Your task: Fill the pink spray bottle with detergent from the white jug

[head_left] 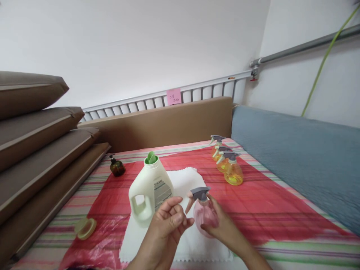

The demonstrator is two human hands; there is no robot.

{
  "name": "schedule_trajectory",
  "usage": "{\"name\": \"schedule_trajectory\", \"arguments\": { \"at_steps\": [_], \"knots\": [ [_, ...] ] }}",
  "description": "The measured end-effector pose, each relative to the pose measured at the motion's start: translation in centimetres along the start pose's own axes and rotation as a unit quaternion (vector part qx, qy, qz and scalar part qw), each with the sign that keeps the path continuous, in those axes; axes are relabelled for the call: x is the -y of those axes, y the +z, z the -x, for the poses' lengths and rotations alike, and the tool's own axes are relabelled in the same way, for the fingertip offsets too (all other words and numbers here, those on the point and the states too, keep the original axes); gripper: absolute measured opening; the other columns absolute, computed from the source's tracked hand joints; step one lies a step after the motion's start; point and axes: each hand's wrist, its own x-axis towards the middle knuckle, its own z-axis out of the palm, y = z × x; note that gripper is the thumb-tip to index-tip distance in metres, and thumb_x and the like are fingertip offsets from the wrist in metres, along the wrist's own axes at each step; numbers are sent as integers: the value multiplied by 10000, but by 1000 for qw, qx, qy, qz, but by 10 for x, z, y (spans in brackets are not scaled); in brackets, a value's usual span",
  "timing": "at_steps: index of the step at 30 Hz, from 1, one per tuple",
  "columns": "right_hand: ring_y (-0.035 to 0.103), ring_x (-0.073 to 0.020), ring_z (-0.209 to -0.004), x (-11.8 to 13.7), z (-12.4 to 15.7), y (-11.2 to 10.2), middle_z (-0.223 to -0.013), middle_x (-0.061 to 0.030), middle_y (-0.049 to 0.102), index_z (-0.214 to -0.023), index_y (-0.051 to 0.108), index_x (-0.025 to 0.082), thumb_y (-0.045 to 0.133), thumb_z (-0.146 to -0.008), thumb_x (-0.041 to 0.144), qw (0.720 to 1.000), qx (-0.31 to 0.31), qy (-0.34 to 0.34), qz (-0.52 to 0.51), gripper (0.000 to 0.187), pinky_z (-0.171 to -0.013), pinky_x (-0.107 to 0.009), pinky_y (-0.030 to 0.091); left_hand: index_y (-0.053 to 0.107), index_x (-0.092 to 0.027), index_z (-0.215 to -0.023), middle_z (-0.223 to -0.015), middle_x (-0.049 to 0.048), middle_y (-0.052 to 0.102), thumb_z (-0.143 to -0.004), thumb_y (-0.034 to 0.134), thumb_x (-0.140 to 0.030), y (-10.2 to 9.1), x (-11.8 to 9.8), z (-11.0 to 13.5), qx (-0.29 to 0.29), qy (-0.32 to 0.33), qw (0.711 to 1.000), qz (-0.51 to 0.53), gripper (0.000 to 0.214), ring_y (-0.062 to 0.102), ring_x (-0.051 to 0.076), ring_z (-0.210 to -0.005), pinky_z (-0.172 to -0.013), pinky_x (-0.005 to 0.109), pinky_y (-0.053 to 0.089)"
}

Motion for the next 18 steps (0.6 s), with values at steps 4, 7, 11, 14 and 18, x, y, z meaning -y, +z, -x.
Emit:
{"name": "schedule_trajectory", "arguments": {
  "at_steps": [4,7,11,14,18],
  "knots": [
    [368,-280,-1268,2,-7,1,-1391,-147,376,-1386,204,203,632,-703,403,999,-41,10,-3,830,-1056,-479,257,690,-175,-829,-602,-44,528,-546,820,-200,-25,20,-20,-10,41,990,-137,312,480,86,-581,-740,313,456],
    [369,-267,-1271,6,-10,1,-1382,-142,386,-1401,149,211,584,-726,362,999,-48,16,-18,818,-1049,-480,273,686,-179,-927,-769,34,627,-567,799,-250,-37,31,-39,-34,62,958,-278,384,550,167,-749,-766,327,429],
    [359,-238,-1284,16,-3,6,-1408,-125,364,-1419,104,224,590,-701,265,999,-15,-21,-47,868,-1058,-441,290,584,-184,-1160,-1236,127,554,-666,726,-354,-26,31,-59,4,44,922,-386,542,441,303,-1176,-954,403,342],
    [338,-232,-1300,26,6,15,-1446,-103,314,-1433,55,261,590,-671,151,997,18,-65,-45,937,-1082,-446,249,566,-176,-1158,-1114,101,613,-736,668,-374,-13,31,-64,115,48,925,-359,478,525,280,-1071,-922,399,389],
    [404,-253,-1257,36,8,27,-1392,-107,410,-1435,42,291,633,-640,135,990,35,-82,-113,1003,-1068,-480,262,544,-198,-1141,-1020,73,611,-767,652,-325,-9,28,-56,130,115,930,-323,410,568,239,-961,-850,369,446]
  ]
}}
